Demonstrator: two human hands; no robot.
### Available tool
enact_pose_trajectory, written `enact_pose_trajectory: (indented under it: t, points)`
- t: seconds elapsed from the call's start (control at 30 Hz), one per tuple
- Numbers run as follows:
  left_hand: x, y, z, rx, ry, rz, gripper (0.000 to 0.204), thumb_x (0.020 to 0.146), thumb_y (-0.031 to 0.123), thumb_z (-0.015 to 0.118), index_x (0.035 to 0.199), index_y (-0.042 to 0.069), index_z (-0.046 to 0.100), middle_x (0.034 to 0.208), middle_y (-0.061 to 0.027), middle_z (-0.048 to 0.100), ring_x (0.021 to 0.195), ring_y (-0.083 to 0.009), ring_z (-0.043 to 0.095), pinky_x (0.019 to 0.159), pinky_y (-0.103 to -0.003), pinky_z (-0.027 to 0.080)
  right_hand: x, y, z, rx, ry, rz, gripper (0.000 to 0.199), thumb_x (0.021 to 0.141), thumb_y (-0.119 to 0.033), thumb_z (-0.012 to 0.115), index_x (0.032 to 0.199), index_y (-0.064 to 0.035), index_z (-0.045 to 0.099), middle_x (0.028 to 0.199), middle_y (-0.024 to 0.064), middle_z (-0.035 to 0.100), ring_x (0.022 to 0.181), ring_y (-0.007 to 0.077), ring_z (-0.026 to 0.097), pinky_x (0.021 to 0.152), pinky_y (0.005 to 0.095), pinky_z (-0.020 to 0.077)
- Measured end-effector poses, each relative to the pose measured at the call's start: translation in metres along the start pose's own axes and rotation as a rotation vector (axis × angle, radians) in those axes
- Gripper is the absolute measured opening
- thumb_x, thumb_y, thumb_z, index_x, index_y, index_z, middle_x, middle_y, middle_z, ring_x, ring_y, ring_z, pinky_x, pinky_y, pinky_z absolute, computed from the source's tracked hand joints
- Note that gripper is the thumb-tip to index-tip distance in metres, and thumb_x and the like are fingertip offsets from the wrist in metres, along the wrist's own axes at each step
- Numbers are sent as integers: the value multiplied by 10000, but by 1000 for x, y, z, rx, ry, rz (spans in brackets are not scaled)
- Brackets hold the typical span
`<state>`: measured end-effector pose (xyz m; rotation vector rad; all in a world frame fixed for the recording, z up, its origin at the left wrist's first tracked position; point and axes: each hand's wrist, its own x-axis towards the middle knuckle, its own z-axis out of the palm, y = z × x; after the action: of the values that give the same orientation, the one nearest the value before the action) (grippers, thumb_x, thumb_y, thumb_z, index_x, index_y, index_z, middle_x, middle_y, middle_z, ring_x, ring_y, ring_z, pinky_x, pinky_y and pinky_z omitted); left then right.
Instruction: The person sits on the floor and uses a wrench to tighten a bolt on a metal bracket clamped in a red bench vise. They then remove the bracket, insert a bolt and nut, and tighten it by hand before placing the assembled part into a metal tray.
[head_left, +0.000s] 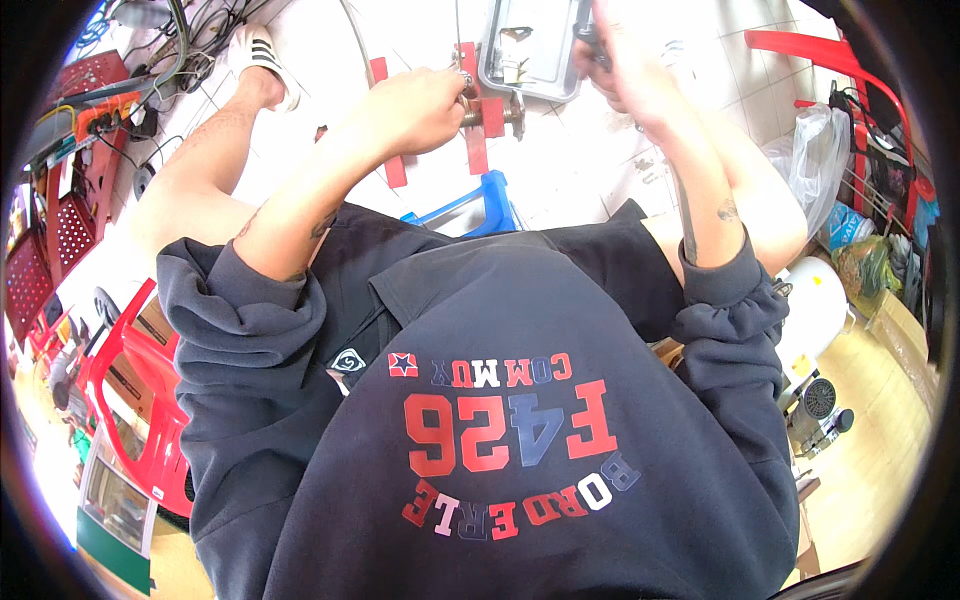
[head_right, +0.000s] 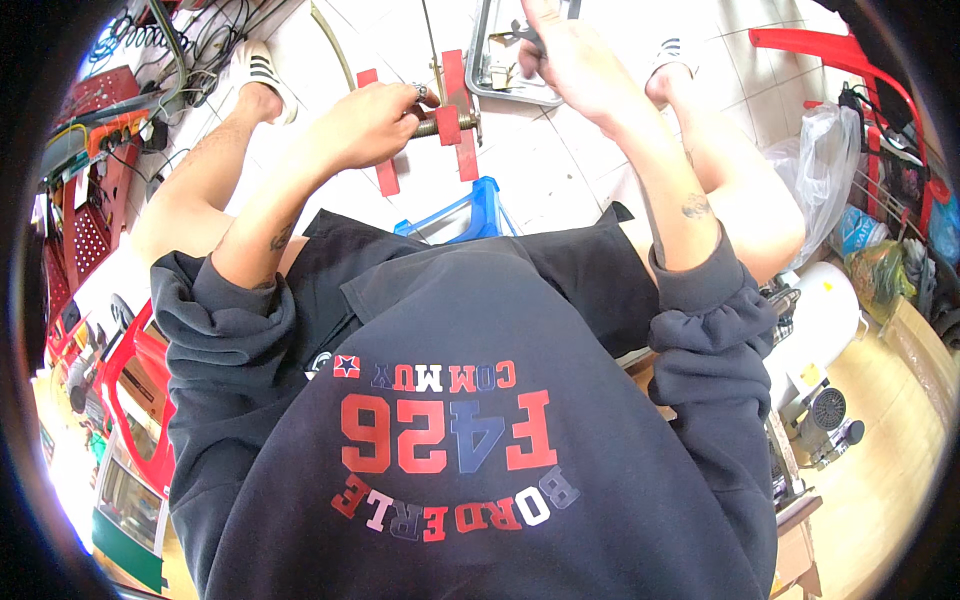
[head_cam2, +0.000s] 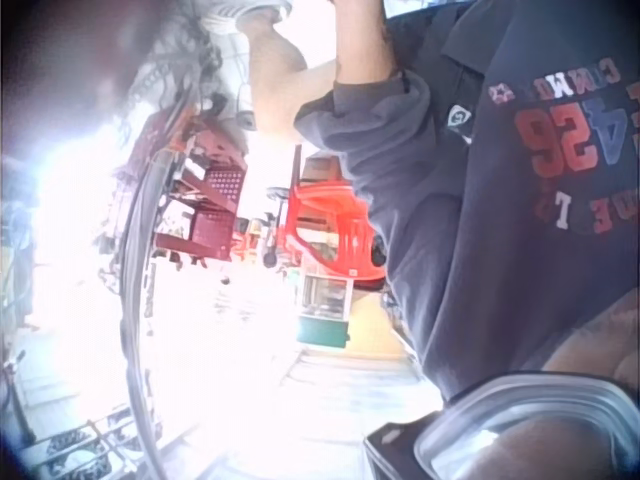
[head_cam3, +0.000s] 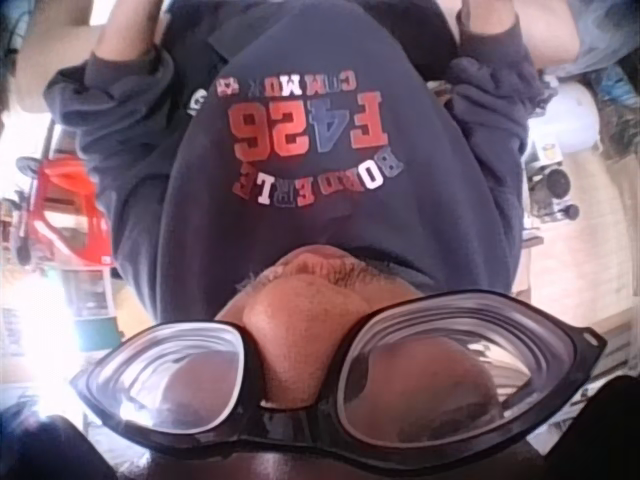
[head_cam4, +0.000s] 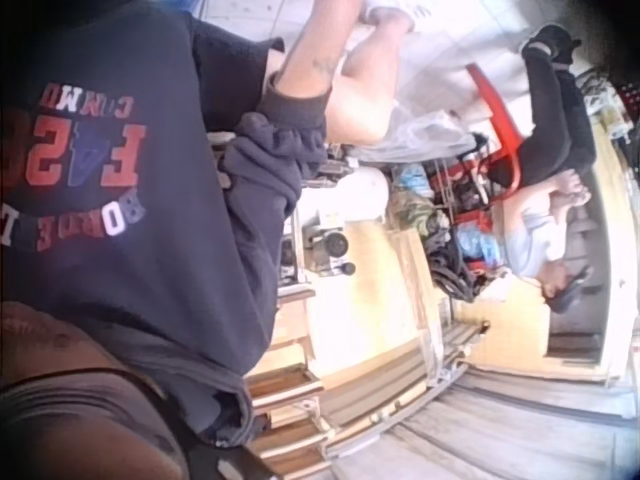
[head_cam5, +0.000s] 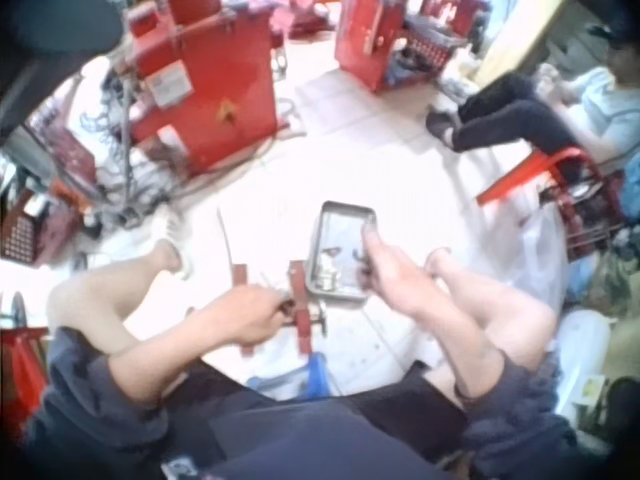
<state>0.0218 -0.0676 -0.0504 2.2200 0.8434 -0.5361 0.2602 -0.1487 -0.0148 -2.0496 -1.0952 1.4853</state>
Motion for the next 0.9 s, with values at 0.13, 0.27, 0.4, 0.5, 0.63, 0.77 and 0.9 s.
enact_pose_trajectory:
  t: [0.13, 0.27, 0.4, 0.5, 0.63, 0.77, 0.9]
  points:
    - [-3, -3, 1, -56, 79, 80, 344, 906, 160, 451, 1154, 15, 641, 1024, -205, 672, 1003, -347, 644, 911, -443, 496, 0, 1, 27, -236, 117, -259, 794, 975, -716, 230, 784, -37, 593, 596, 52, 477, 624, 177, 534, 656, 367, 434]
    - [-1, -8, 5, -43, 94, 47, 337, 902, 156, 445, 1130, 11, 647, 1017, -219, 679, 1003, -360, 650, 908, -457, 496, -7, -6, -3, 73, -135, -181, 788, 976, -707, 243, 806, -31, 611, 595, 61, 477, 653, 182, 542, 693, 378, 440]
    - [0, -7, 5, -60, 88, 46, 324, 904, 164, 452, 1101, 4, 653, 996, -234, 687, 983, -381, 661, 891, -472, 504, 33, 24, 10, -284, 112, -157, 633, 1005, -564, 350, 884, -13, 638, 663, 123, 575, 721, 265, 610, 744, 408, 471]
    - [4, -5, 2, -10, 21, 29, 393, 893, 134, 438, 1220, 23, 626, 1007, -185, 695, 995, -335, 660, 924, -428, 501, 65, 68, 30, -351, 223, -33, 339, 943, -243, 476, 1053, 7, 678, 942, 229, 694, 946, 388, 671, 863, 467, 504]
    - [5, -2, -1, -18, 26, 62, 379, 896, 130, 435, 1200, 18, 631, 1000, -208, 691, 979, -353, 662, 907, -441, 505, 105, 189, 40, -654, 21, 289, 278, 889, -162, 530, 954, 55, 691, 1013, 274, 686, 983, 383, 676, 882, 462, 520]
    - [-4, -2, 5, -25, 73, 65, 303, 910, 169, 462, 1065, 10, 668, 992, -243, 686, 985, -392, 660, 876, -493, 510, 128, 230, 51, -180, 49, 513, 200, 843, -93, 562, 868, 62, 686, 1004, 304, 677, 1016, 395, 671, 875, 442, 531]
    - [-2, 7, -1, 33, 6, 63, 313, 905, 173, 460, 1087, 14, 659, 1000, -241, 686, 991, -384, 661, 879, -494, 511, 164, 307, 76, -466, 340, 268, 169, 818, -73, 588, 823, 76, 668, 876, 278, 696, 890, 398, 701, 836, 413, 550]
